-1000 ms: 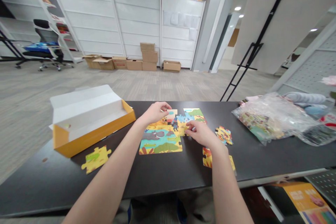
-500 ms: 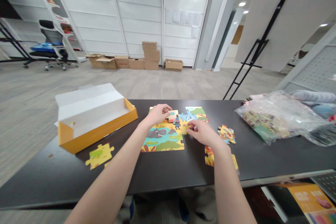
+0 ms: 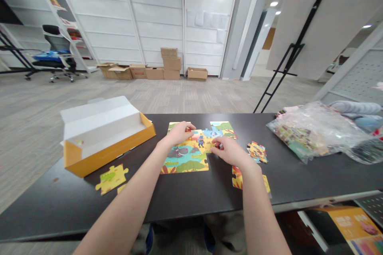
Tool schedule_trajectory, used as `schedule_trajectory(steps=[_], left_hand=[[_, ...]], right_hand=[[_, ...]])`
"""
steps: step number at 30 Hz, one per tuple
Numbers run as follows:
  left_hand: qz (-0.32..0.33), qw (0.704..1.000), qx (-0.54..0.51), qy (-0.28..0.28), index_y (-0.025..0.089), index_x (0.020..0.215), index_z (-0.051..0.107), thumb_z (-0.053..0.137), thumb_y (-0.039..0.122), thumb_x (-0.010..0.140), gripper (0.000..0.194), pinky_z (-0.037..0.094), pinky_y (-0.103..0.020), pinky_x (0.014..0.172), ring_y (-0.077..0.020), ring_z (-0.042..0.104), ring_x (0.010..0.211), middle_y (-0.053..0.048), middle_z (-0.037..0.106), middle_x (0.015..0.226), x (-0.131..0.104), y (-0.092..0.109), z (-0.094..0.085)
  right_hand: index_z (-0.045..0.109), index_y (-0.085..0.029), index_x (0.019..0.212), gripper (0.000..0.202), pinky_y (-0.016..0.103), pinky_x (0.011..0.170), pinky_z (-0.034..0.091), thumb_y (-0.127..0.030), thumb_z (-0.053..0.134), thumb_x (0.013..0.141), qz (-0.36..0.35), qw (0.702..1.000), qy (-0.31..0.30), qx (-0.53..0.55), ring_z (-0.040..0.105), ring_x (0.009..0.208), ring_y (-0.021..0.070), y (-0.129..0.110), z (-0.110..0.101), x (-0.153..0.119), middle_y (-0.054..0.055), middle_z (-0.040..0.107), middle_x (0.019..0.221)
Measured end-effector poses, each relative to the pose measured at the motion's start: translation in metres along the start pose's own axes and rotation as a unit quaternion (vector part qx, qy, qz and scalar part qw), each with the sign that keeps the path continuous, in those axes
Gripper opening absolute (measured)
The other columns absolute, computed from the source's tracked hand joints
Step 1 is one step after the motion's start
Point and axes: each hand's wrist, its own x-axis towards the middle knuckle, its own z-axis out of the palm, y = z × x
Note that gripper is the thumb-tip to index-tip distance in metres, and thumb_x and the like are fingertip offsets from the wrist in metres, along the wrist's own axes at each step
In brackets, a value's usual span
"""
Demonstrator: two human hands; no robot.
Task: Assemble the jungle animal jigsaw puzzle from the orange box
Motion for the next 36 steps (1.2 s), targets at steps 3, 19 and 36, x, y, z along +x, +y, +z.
schedule_trajectory(steps=[3,19,36], left_hand=[[0.011,1.000,0.025,0.000,0.021,0.099,0.079,0.064,0.018,0.078,0.025,0.053,-0.035,0.088,-0.0236,0.068,0.091,-0.007,0.075,0.098,-0.001,0.002,0.000],[0.078,0.993,0.035,-0.079,0.019,0.118,0.072,0.070,0.038,0.081,0.042,0.053,-0.032,0.086,-0.0262,0.069,0.104,-0.010,0.075,0.116,-0.010,0.015,-0.004],[0.049,0.996,0.060,0.039,0.020,0.128,0.062,0.069,0.038,0.079,0.054,0.050,-0.036,0.100,-0.0273,0.067,0.116,-0.009,0.071,0.127,-0.004,0.009,-0.029]], right_hand=[[0.072,-0.014,0.109,0.025,0.029,0.075,0.046,-0.026,0.065,0.088,-0.001,1.000,0.002,-0.002,0.064,0.079,0.0186,0.000,0.000,0.000,0.011,0.074,0.100],[0.072,-0.013,0.109,0.026,0.027,0.072,0.044,-0.026,0.065,0.088,0.000,1.000,-0.003,-0.003,0.064,0.076,0.0176,-0.001,0.000,0.001,0.010,0.074,0.098],[0.072,-0.016,0.102,0.018,0.028,0.072,0.044,-0.025,0.064,0.089,0.000,1.000,-0.012,0.013,0.064,0.079,0.0186,-0.003,-0.004,-0.001,0.008,0.074,0.094]])
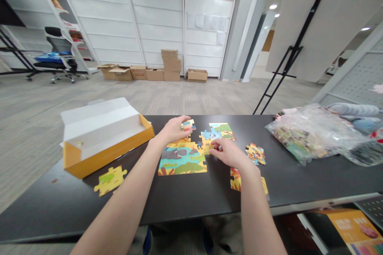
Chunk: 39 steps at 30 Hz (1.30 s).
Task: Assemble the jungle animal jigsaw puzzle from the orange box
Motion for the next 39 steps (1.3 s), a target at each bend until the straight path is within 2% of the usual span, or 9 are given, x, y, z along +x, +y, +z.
schedule_trajectory(steps=[5,7,11,22,26,30,34,37,39], left_hand=[[0.039,0.997,-0.001,-0.062,0.020,0.130,0.061,0.070,0.036,0.079,0.055,0.048,-0.040,0.104,-0.0292,0.064,0.122,-0.011,0.068,0.133,0.020,-0.004,0.020],[0.045,0.997,-0.009,-0.060,0.021,0.130,0.061,0.070,0.036,0.079,0.054,0.048,-0.039,0.104,-0.0281,0.063,0.121,-0.010,0.068,0.133,0.027,-0.009,0.029],[0.014,0.998,-0.006,-0.053,0.023,0.129,0.061,0.072,0.036,0.076,0.057,0.050,-0.038,0.101,-0.0276,0.066,0.117,-0.009,0.070,0.127,0.035,-0.021,0.035],[0.015,0.997,-0.010,-0.070,0.021,0.119,0.067,0.068,0.043,0.080,0.044,0.049,-0.038,0.102,-0.0270,0.066,0.115,-0.008,0.072,0.123,0.030,-0.019,0.035],[0.006,0.999,-0.025,-0.044,0.021,0.109,0.073,0.069,0.047,0.081,0.039,0.050,-0.036,0.102,-0.0261,0.067,0.114,-0.007,0.074,0.120,0.029,-0.023,0.032],[0.014,0.999,-0.004,-0.037,0.022,0.094,0.076,0.061,0.037,0.086,0.023,0.050,-0.033,0.102,-0.0221,0.069,0.108,-0.005,0.076,0.113,0.029,-0.031,0.027],[0.015,0.998,0.013,-0.051,0.023,0.092,0.077,0.059,0.030,0.085,0.021,0.051,-0.032,0.097,-0.0214,0.071,0.101,-0.003,0.078,0.107,0.030,-0.036,0.025],[0.014,0.998,0.024,-0.052,0.023,0.092,0.077,0.060,0.036,0.086,0.022,0.051,-0.033,0.094,-0.0229,0.070,0.099,-0.004,0.078,0.106,0.030,-0.035,0.026],[0.010,0.998,0.033,-0.046,0.024,0.090,0.077,0.062,0.047,0.086,0.028,0.051,-0.033,0.091,-0.0240,0.070,0.098,-0.004,0.078,0.105,0.030,-0.032,0.027]], right_hand=[[0.071,-0.016,0.098,0.015,0.027,0.071,0.044,-0.026,0.064,0.089,0.002,1.000,0.005,0.011,0.064,0.078,0.0182,0.000,-0.002,-0.001,0.008,0.074,0.093],[0.071,-0.016,0.100,0.017,0.027,0.070,0.045,-0.026,0.064,0.089,0.011,1.000,0.004,0.023,0.064,0.077,0.0178,0.001,-0.002,-0.001,0.008,0.074,0.094],[0.071,-0.017,0.102,0.018,0.027,0.069,0.046,-0.026,0.065,0.088,0.021,0.999,-0.002,0.035,0.065,0.078,0.0182,0.002,-0.002,-0.001,0.008,0.074,0.096],[0.071,-0.017,0.100,0.017,0.028,0.070,0.046,-0.027,0.063,0.089,0.009,0.999,0.009,0.051,0.064,0.078,0.0184,0.006,-0.001,-0.003,0.007,0.073,0.093],[0.070,-0.018,0.099,0.016,0.028,0.070,0.046,-0.027,0.063,0.088,0.009,0.999,0.012,0.047,0.064,0.077,0.0180,0.007,0.000,-0.004,0.007,0.073,0.093],[0.071,-0.018,0.098,0.016,0.027,0.071,0.046,-0.027,0.063,0.088,0.011,0.999,0.012,0.046,0.065,0.079,0.0181,0.007,0.000,-0.004,0.007,0.073,0.093],[0.071,-0.017,0.099,0.016,0.027,0.070,0.046,-0.027,0.064,0.088,0.012,0.999,0.009,0.046,0.065,0.078,0.0181,0.006,-0.001,-0.005,0.007,0.073,0.094],[0.071,-0.016,0.100,0.017,0.028,0.069,0.045,-0.027,0.064,0.088,0.014,0.999,0.004,0.049,0.065,0.078,0.0183,0.005,-0.002,-0.005,0.007,0.073,0.092],[0.071,-0.016,0.100,0.018,0.028,0.069,0.045,-0.027,0.063,0.088,0.015,0.999,0.004,0.050,0.065,0.078,0.0186,0.005,-0.002,-0.005,0.007,0.073,0.092]])
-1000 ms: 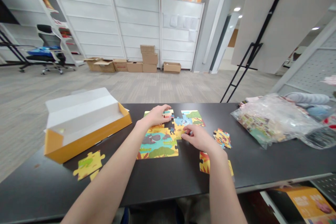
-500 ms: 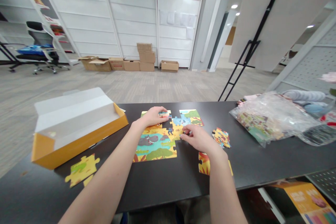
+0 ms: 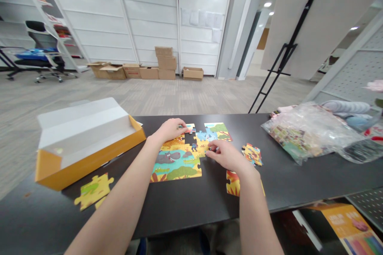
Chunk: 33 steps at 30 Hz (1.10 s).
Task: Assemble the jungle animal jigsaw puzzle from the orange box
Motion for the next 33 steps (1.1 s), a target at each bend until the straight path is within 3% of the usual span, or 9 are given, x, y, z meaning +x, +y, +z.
schedule_trajectory(steps=[4,14,27,30,33], left_hand=[[-0.017,1.000,0.010,0.008,0.024,0.087,0.075,0.064,0.062,0.082,0.040,0.052,-0.034,0.088,-0.0257,0.069,0.099,-0.005,0.077,0.104,0.000,0.005,0.001],[-0.011,0.998,-0.059,0.011,0.024,0.089,0.077,0.063,0.033,0.084,0.017,0.051,-0.034,0.100,-0.0231,0.070,0.106,-0.002,0.078,0.112,0.000,-0.007,0.003],[-0.034,0.992,-0.117,0.012,0.022,0.087,0.079,0.061,0.033,0.079,0.023,0.053,-0.034,0.101,-0.0244,0.072,0.106,-0.003,0.078,0.113,0.000,-0.008,0.003],[-0.046,0.991,-0.124,0.011,0.022,0.089,0.080,0.061,0.035,0.079,0.025,0.055,-0.033,0.098,-0.0241,0.072,0.105,-0.003,0.079,0.111,0.001,-0.010,0.004],[-0.060,0.990,-0.126,0.015,0.023,0.092,0.080,0.061,0.037,0.080,0.027,0.055,-0.033,0.096,-0.0244,0.073,0.103,-0.003,0.080,0.105,0.002,-0.011,0.006]], right_hand=[[0.071,-0.016,0.099,0.017,0.028,0.070,0.045,-0.027,0.064,0.088,0.002,1.000,0.005,0.002,0.065,0.078,0.0185,0.001,0.000,0.000,0.007,0.073,0.092],[0.071,-0.017,0.097,0.016,0.028,0.069,0.045,-0.028,0.064,0.088,-0.001,1.000,0.002,0.001,0.065,0.077,0.0184,-0.001,-0.002,-0.001,0.007,0.074,0.092],[0.072,-0.016,0.100,0.018,0.027,0.069,0.047,-0.027,0.065,0.088,0.003,1.000,0.008,0.008,0.066,0.076,0.0175,0.000,-0.006,-0.005,0.006,0.074,0.090],[0.072,-0.018,0.104,0.022,0.028,0.074,0.049,-0.030,0.064,0.089,0.021,0.998,0.056,0.022,0.067,0.080,0.0177,0.010,-0.018,-0.011,0.006,0.075,0.096],[0.074,-0.019,0.103,0.025,0.031,0.081,0.050,-0.035,0.061,0.090,0.087,0.979,0.183,-0.026,0.069,0.087,0.0206,0.036,-0.036,-0.020,0.009,0.075,0.103]])
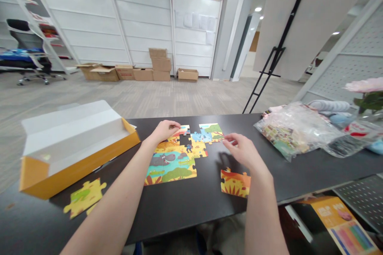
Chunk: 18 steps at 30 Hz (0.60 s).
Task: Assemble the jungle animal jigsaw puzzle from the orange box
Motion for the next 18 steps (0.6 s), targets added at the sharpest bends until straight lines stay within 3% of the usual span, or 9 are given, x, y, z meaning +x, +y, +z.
schedule_trajectory(steps=[3,8,13,18], left_hand=[[-0.011,1.000,-0.002,0.005,0.023,0.093,0.079,0.062,0.039,0.080,0.027,0.055,-0.032,0.094,-0.0240,0.074,0.099,-0.004,0.080,0.103,0.001,-0.001,0.002],[-0.019,1.000,0.009,0.007,0.023,0.094,0.080,0.063,0.038,0.078,0.028,0.056,-0.032,0.090,-0.0240,0.074,0.093,-0.004,0.081,0.098,0.002,0.000,0.002],[-0.005,1.000,0.020,-0.001,0.025,0.093,0.080,0.062,0.036,0.078,0.027,0.055,-0.032,0.091,-0.0244,0.074,0.096,-0.003,0.080,0.100,0.003,0.001,-0.001],[0.002,1.000,0.026,0.001,0.025,0.094,0.080,0.061,0.036,0.078,0.027,0.055,-0.032,0.091,-0.0240,0.073,0.097,-0.003,0.080,0.102,0.003,0.000,0.001]], right_hand=[[0.075,-0.018,0.104,0.029,0.034,0.081,0.051,-0.035,0.056,0.090,0.093,0.989,0.092,-0.068,0.070,0.089,0.0241,0.040,-0.014,0.000,0.012,0.075,0.104],[0.074,-0.015,0.112,0.041,0.035,0.084,0.051,-0.044,0.061,0.087,0.150,0.977,0.071,-0.136,0.070,0.097,0.0281,0.091,-0.020,-0.003,0.016,0.074,0.110],[0.076,-0.016,0.108,0.048,0.041,0.087,0.050,-0.053,0.069,0.079,0.148,0.972,0.024,-0.180,0.068,0.103,0.0341,0.096,-0.015,-0.003,0.018,0.073,0.110],[0.072,-0.016,0.099,0.041,0.035,0.075,0.050,-0.047,0.076,0.071,0.149,0.984,0.054,-0.083,0.070,0.090,0.0289,0.086,-0.016,-0.005,0.013,0.074,0.101]])
